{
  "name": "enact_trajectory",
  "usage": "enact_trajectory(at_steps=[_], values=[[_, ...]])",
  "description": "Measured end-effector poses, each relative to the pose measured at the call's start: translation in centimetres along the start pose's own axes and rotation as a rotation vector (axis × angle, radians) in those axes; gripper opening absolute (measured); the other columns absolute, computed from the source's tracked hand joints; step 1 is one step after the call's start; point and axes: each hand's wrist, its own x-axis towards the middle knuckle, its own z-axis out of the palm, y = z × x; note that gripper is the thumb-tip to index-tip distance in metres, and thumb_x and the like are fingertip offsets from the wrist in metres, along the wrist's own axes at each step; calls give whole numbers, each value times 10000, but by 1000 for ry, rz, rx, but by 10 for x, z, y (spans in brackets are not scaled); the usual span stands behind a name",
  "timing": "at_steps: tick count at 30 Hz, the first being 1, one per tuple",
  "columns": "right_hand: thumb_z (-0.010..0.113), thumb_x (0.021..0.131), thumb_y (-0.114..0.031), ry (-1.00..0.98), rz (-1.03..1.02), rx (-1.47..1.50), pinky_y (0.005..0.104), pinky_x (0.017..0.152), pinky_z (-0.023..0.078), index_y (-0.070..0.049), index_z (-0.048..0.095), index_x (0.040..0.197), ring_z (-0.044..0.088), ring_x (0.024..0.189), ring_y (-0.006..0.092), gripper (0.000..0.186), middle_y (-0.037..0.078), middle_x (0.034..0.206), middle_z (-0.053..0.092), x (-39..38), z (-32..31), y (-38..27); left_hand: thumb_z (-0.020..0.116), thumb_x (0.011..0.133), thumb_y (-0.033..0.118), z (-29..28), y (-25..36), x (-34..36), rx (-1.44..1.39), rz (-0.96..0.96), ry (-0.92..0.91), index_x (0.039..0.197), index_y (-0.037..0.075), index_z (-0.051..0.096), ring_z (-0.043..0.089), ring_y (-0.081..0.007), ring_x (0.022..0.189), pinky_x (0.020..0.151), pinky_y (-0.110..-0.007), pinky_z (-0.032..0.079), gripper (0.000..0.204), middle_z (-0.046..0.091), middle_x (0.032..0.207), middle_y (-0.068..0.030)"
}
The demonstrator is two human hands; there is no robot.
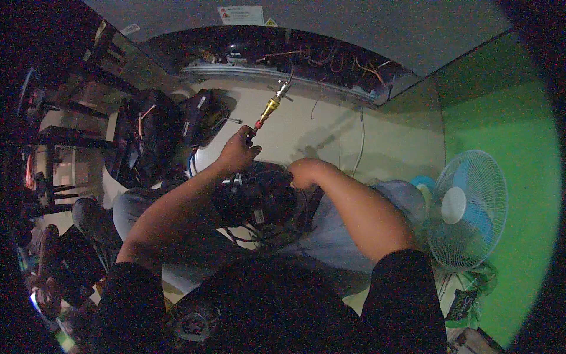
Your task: The person sits on the floor and works on the internal components of an appliance. They handle wires and connectors, use a soldering iron, and manipulate small metal parts with pliers.
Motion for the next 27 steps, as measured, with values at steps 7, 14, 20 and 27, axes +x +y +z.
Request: enact_trajectory(at_steps=[7, 14, 20, 27], values=[[699, 881, -342, 87, -44, -18, 486, 914, 506, -17, 635, 1194, 631, 1085, 407, 456, 220, 1147, 664, 3, -5, 6, 710, 861, 210, -2, 7, 2, -218, -77, 11, 1154, 13, 567, 653, -349, 844, 760, -442, 502, 381, 664, 923, -207], [702, 876, -337, 143, -87, -1, 490, 899, 512, -18, 643, 1146, 642, 1054, 406, 422, 220, 1098, 674, 2, -9, 4, 688, 868, 167, -4, 12, 1, -200, -2, 59, 1115, 15, 583, 623, -264, 751, 704, -393, 487, 308, 638, 828, -155], [697, 881, -333, 131, -46, -3, 491, 915, 507, -22, 637, 1159, 636, 1081, 401, 421, 215, 1117, 671, 0, -12, 0, 657, 862, 86, -2, 7, 2, -250, -48, -50, 1104, -6, 584, 583, -185, 743, 665, -343, 472, 269, 621, 854, -109], [717, 840, -299, 180, -55, 34, 482, 935, 522, 9, 670, 1129, 645, 1079, 401, 425, 219, 1142, 676, -4, -13, -3, 666, 822, 104, 4, -7, 7, -218, -4, -19, 1030, -1, 620, 667, -306, 834, 774, -407, 513, 238, 666, 890, -192]])
